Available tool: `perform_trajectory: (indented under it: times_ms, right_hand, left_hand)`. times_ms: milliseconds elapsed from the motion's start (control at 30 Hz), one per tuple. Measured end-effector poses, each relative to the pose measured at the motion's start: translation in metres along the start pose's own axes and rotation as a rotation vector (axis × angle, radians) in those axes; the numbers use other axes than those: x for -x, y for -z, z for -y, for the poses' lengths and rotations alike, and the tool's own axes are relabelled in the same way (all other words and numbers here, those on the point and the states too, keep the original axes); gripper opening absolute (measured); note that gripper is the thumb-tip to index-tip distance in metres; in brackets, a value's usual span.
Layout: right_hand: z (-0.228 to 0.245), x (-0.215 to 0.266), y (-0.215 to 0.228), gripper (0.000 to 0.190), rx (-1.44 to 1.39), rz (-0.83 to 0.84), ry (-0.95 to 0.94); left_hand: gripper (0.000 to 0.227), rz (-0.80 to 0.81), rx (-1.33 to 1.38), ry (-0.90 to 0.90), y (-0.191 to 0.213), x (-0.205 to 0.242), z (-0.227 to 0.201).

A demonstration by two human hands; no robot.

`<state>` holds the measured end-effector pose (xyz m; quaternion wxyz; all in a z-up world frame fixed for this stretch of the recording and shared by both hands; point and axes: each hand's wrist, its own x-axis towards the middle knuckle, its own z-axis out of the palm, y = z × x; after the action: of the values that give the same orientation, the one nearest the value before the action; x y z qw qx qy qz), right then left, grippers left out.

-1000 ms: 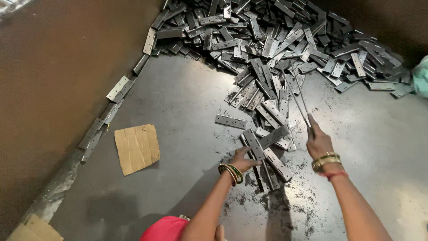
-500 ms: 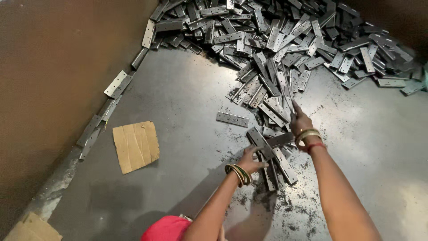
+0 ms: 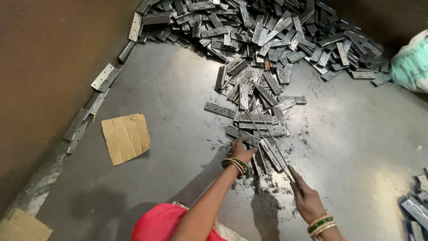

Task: The person sits on the floor and sorts a pile of small metal parts, picking them up and stacking them into neat piles. The person then uses a metal part to sweep dark debris on the floor into a piece of cardboard.

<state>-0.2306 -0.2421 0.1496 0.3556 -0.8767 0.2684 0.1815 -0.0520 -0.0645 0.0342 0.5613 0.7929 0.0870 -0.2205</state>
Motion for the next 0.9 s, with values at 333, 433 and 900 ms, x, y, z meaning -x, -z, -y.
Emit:
perform_trajectory:
  times_ms: [333, 433, 900]
  right_hand:
    - [0.132, -0.248, -0.011, 0.050, 0.149, -0.255, 0.365]
    - [0.163, -0.311, -0.026, 0.035, -0.041, -0.377, 0.726]
    - [0.045, -0.079, 0.010, 0.057, 0.248, -0.077, 0.154]
  left_hand:
    - [0.062, -0.272, 0.115, -0.072, 0.002, -0.022, 0.000]
    - [0.066, -0.286, 0.131, -0.006, 0.006, -0.036, 0.001]
    - [0.065, -0.255, 0.111, 0.103, 0.040, -0.007, -0.027]
